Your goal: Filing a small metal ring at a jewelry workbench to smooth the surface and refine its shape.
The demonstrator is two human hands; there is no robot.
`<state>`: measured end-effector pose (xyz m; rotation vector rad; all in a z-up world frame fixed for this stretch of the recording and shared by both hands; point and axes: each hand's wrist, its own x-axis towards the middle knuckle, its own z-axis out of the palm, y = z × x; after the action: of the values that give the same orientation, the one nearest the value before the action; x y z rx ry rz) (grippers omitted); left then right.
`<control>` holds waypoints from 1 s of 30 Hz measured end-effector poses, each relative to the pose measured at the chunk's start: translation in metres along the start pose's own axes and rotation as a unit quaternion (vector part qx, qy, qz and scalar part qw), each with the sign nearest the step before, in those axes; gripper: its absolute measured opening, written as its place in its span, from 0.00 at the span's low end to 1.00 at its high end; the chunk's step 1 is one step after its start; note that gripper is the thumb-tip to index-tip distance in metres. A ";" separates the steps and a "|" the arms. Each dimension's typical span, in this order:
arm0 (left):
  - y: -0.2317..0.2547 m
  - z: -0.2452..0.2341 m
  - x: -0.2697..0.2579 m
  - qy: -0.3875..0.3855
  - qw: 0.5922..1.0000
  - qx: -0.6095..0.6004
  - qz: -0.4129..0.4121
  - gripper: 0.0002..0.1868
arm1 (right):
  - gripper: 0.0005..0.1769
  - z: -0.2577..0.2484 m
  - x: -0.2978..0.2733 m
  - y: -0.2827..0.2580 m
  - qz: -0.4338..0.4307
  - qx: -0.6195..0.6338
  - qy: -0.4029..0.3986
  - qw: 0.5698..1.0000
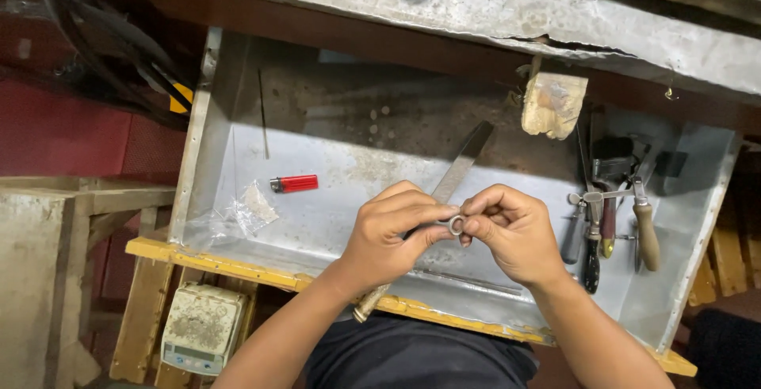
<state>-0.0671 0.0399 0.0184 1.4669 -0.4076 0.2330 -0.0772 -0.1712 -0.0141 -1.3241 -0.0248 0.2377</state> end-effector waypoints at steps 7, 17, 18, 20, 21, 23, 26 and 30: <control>-0.002 -0.002 0.000 -0.011 1.000 0.002 0.007 0.10 | 0.08 0.001 -0.002 -0.003 -0.012 -0.007 -0.008 1.000; -0.002 -0.002 -0.002 0.005 1.000 0.008 -0.009 0.10 | 0.08 0.007 0.001 -0.011 -0.026 -0.061 0.005 0.998; -0.002 -0.002 -0.002 0.004 1.000 0.010 -0.010 0.10 | 0.09 0.007 0.000 -0.012 -0.026 -0.067 0.003 0.997; -0.002 -0.002 -0.001 0.005 1.000 0.010 -0.010 0.10 | 0.08 0.009 0.000 -0.013 -0.030 -0.068 -0.001 0.997; -0.001 -0.002 -0.001 0.006 1.000 0.011 -0.010 0.10 | 0.08 0.010 0.000 -0.013 -0.033 -0.069 -0.005 0.997; 0.000 -0.002 0.000 0.007 1.000 0.012 -0.008 0.10 | 0.08 0.012 0.000 -0.014 -0.037 -0.074 -0.006 0.997; -0.001 -0.002 -0.001 0.010 1.000 0.015 -0.001 0.10 | 0.07 0.014 0.001 -0.017 -0.051 -0.092 -0.006 0.994; -0.004 -0.003 -0.004 0.015 0.999 0.032 0.010 0.10 | 0.07 0.012 0.004 -0.018 -0.089 -0.146 -0.020 0.985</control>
<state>-0.0685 0.0432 0.0132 1.5204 -0.3931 0.2861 -0.0727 -0.1634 0.0057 -1.5995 -0.2185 0.1096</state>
